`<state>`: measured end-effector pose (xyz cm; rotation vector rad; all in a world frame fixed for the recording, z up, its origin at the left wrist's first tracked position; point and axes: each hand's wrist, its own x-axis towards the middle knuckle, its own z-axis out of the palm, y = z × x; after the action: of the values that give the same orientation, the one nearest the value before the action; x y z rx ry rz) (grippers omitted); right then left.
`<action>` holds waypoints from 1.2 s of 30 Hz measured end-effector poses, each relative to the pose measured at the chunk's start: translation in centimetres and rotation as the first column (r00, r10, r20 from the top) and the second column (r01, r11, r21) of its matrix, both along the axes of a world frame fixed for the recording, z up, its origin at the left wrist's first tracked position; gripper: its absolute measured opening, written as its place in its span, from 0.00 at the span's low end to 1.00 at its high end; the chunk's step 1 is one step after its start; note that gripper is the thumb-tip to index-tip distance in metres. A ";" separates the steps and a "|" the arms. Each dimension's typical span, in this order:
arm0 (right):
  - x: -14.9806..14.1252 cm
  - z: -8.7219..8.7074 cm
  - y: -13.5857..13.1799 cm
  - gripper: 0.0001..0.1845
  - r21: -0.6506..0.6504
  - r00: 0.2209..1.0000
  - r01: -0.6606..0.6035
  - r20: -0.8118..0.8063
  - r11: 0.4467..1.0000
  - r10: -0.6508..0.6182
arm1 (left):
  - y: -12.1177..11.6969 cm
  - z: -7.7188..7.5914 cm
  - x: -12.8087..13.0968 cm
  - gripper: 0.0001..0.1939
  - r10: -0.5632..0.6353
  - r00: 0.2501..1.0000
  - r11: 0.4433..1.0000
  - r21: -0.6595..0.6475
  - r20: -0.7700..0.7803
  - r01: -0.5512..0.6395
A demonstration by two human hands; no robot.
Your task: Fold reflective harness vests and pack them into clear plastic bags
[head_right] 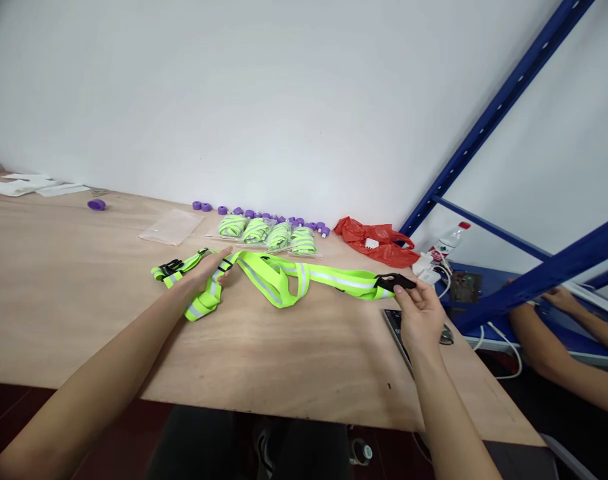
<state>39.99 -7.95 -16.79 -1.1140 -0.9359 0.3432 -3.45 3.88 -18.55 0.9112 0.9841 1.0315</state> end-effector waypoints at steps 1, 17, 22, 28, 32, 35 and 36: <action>0.0 0.4 0.0 0.25 0.025 0.999 0.027 0.017 0.999 -0.027 | 0.2 0.0 -0.2 0.14 0.020 1.000 1.000 0.014 0.007 -0.020; -2.6 -4.5 -7.2 0.19 -0.214 0.310 -0.112 0.920 0.970 0.239 | -3.1 6.0 -1.0 0.17 -0.279 0.944 0.923 0.319 0.174 0.214; -0.5 -4.0 -5.2 0.16 -0.314 0.493 -0.003 0.826 0.949 0.275 | -5.0 6.1 0.7 0.20 -0.759 0.590 0.572 0.151 -0.276 0.806; 2.5 -2.4 -1.5 0.18 -0.431 0.413 0.069 0.833 0.900 0.368 | -4.6 3.5 4.5 0.30 -0.201 0.730 0.741 0.386 -0.653 0.550; -1.2 0.0 0.6 0.16 -0.298 0.415 0.070 0.876 0.952 0.244 | -4.0 1.7 5.6 0.13 0.089 0.712 0.773 0.499 -0.697 0.392; -6.7 1.5 2.4 0.16 -0.370 0.469 0.033 0.826 0.928 0.313 | -4.0 0.9 5.9 0.11 0.084 0.650 0.746 0.480 -0.755 0.461; -8.5 1.6 3.0 0.15 -0.440 0.493 0.039 0.789 0.897 0.366 | -4.1 0.7 5.9 0.09 0.058 0.630 0.732 0.462 -0.775 0.501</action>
<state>31.52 -4.98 -15.14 -1.6330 -1.9698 0.1055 2.46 -0.20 -17.86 2.1460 1.1316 0.7367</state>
